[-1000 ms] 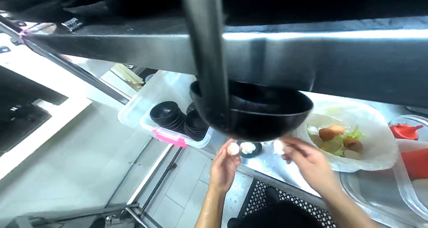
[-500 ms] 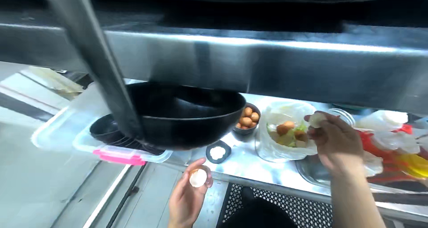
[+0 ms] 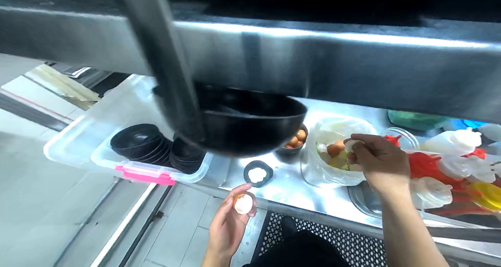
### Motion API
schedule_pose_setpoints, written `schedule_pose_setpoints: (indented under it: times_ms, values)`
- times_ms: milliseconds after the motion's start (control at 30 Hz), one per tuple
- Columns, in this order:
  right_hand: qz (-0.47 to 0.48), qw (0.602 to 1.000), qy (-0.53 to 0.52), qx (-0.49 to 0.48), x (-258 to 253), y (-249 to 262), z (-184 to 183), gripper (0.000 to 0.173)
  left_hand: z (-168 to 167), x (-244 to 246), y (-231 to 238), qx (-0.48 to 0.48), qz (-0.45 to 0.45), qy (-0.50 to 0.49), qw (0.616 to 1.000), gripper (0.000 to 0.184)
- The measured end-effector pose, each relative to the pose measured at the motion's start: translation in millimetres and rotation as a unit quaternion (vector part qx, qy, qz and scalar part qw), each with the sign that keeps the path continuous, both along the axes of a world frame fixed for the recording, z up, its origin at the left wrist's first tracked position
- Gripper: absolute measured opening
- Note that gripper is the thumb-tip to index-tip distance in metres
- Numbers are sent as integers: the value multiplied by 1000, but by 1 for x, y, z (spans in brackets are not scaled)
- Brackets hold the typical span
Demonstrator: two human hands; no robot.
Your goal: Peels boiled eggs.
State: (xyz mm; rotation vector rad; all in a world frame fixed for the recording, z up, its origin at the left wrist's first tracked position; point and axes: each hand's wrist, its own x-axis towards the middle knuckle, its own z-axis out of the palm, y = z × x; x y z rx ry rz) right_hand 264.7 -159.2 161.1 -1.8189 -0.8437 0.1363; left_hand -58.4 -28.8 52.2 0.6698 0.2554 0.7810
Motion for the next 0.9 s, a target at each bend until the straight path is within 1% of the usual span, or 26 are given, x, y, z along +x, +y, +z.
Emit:
schedule_pose_setpoints:
  times_ms: [100, 167, 200, 267, 333, 367, 433, 533, 633, 700, 800, 900]
  values:
    - [63, 997, -35, -36, -32, 28, -2, 16, -3, -12, -4, -6, 25, 10, 1000, 47]
    - [120, 986, -103, -57, -54, 53, -18, 15, -4, -23, -7, -8, 42, 17, 999, 48]
    - [149, 976, -148, -65, -64, 68, -32, 15, -5, -29, -10, -10, 51, 19, 998, 49]
    - [210, 948, -223, -85, -80, 101, -74, 15, -8, -44, -15, -8, 70, 22, 997, 49]
    - [266, 920, -240, -156, -89, 129, -121, 17, -12, -60, -21, -7, 92, 31, 995, 49]
    - [284, 908, -239, -192, -91, 138, -137, 17, -14, -67, -25, -10, 104, 36, 994, 49]
    - [296, 894, -234, -241, -96, 149, -150, 17, -17, -83, -32, -14, 133, 42, 990, 50]
    - [298, 891, -248, -236, -102, 155, -152, 15, -24, -106, -44, -31, 169, 36, 984, 50]
    - [302, 889, -259, -227, -106, 159, -150, 13, -29, -119, -55, -57, 201, 36, 977, 48]
    - [301, 893, -272, -194, -108, 158, -143, 12, -32, -124, -60, -64, 213, 36, 974, 48]
    - [290, 904, -279, -142, -111, 149, -115, 15, -34, -129, -64, -63, 217, 36, 973, 49]
    - [259, 926, -248, -115, -101, 125, -64, 22, -36, -128, -62, -57, 211, 44, 975, 49]
